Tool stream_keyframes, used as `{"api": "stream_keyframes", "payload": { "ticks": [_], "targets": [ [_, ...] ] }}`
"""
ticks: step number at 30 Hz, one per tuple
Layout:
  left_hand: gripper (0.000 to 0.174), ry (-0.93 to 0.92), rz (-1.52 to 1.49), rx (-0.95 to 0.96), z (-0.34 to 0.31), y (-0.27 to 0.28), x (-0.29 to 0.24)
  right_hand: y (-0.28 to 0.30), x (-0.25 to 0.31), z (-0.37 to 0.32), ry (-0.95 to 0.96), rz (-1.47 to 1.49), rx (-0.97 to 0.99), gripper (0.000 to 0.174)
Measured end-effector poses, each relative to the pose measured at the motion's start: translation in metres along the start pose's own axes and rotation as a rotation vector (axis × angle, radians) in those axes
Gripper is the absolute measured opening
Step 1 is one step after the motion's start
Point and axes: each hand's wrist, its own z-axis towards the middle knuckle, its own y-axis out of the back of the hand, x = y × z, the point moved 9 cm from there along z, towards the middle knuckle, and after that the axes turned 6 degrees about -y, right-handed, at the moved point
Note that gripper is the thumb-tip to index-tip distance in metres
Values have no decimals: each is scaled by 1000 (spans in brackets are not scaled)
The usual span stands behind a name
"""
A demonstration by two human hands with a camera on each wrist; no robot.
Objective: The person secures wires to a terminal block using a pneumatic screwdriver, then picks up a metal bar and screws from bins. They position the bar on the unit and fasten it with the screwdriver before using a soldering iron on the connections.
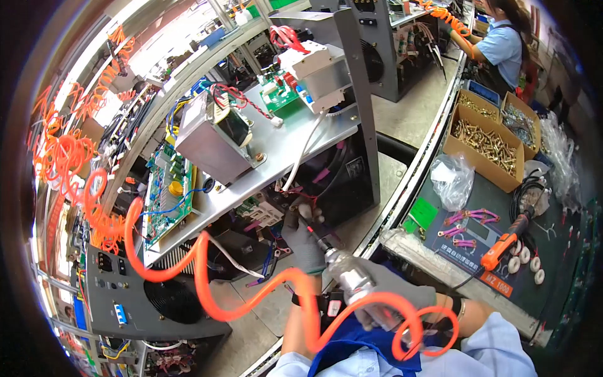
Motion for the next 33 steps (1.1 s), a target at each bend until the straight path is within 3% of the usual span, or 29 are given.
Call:
{"api": "stream_keyframes", "payload": {
  "ticks": [2, 4, 6, 10, 14, 16, 18, 20, 27, 30, 33],
  "targets": [
    [14, 114, -214, -42, -1, 3, 16, -11, 10, 3, 163, 29, -88, 74],
    [10, 104, -163, -15, 2, 4, 14, -10, 11, 8, 236, -98, -187, 77],
    [9, 149, -224, 14, 4, 4, 16, -10, 11, 11, 245, -88, -176, 79],
    [12, 131, -259, 45, 10, 5, 24, -13, -1, 18, 62, -11, -142, 81],
    [14, 176, -458, 106, 12, -6, 32, -10, 11, 20, 249, -136, -233, 80],
    [18, 196, -597, 91, 11, -11, 35, -11, 11, 22, 232, -156, -224, 78],
    [19, 675, -1226, 170, -10, -44, 57, -14, 14, 22, 223, -142, -230, 75],
    [19, 861, -1389, 120, -28, -51, 68, -14, 17, 20, 218, -126, -242, 74],
    [19, 467, -1069, -100, 7, -39, 82, -5, 23, 19, 210, -117, -238, 72],
    [19, 432, -1128, 0, 12, -50, 60, 1, 26, 22, 259, -164, -266, 71],
    [20, 476, -1135, 31, 14, -52, 74, 0, 29, 20, 233, -169, -274, 70]
  ]
}}
